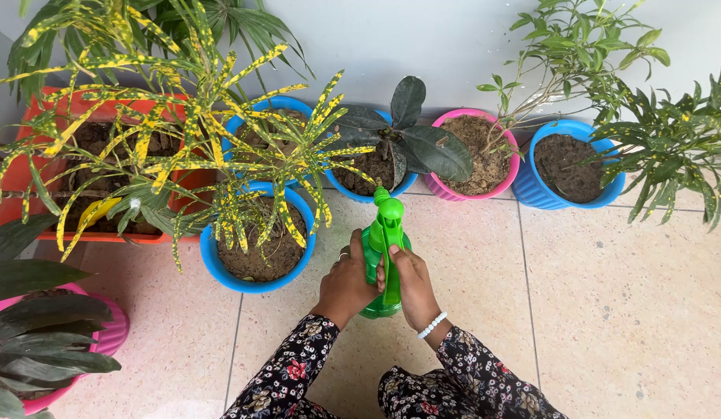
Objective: The person uses a green spray bottle to water several potted plants arranged on a tiled floor. They systematically move from one plant to the next, spraying the soil and leaves of each.
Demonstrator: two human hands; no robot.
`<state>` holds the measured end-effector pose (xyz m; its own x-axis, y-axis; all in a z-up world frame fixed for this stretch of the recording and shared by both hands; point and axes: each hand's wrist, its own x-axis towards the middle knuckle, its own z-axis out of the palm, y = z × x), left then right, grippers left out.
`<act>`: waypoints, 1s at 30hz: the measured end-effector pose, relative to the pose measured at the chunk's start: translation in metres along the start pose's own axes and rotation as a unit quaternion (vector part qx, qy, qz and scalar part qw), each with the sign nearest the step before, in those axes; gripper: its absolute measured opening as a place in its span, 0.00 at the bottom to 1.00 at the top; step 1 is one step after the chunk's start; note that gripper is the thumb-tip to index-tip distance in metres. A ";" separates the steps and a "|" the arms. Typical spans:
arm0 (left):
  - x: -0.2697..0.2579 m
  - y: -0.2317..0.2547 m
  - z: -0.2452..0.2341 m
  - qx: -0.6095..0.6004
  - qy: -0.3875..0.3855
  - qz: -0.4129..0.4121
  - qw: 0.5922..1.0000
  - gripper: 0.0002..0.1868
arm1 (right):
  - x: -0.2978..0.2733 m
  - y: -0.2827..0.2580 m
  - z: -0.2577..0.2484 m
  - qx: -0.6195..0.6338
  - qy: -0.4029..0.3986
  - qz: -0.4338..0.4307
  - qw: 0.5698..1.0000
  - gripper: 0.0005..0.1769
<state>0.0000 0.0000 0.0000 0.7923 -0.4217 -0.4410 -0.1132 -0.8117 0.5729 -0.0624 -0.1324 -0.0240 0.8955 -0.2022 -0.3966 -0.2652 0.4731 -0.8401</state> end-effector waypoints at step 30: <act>0.000 -0.001 0.001 0.001 0.001 0.005 1.000 0.63 | -0.005 -0.004 0.002 -0.027 -0.011 -0.013 0.999 0.22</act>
<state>-0.0007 0.0006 -0.0012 0.7919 -0.4294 -0.4342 -0.1219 -0.8078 0.5767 -0.0652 -0.1319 -0.0180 0.9101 -0.1941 -0.3662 -0.2601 0.4205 -0.8692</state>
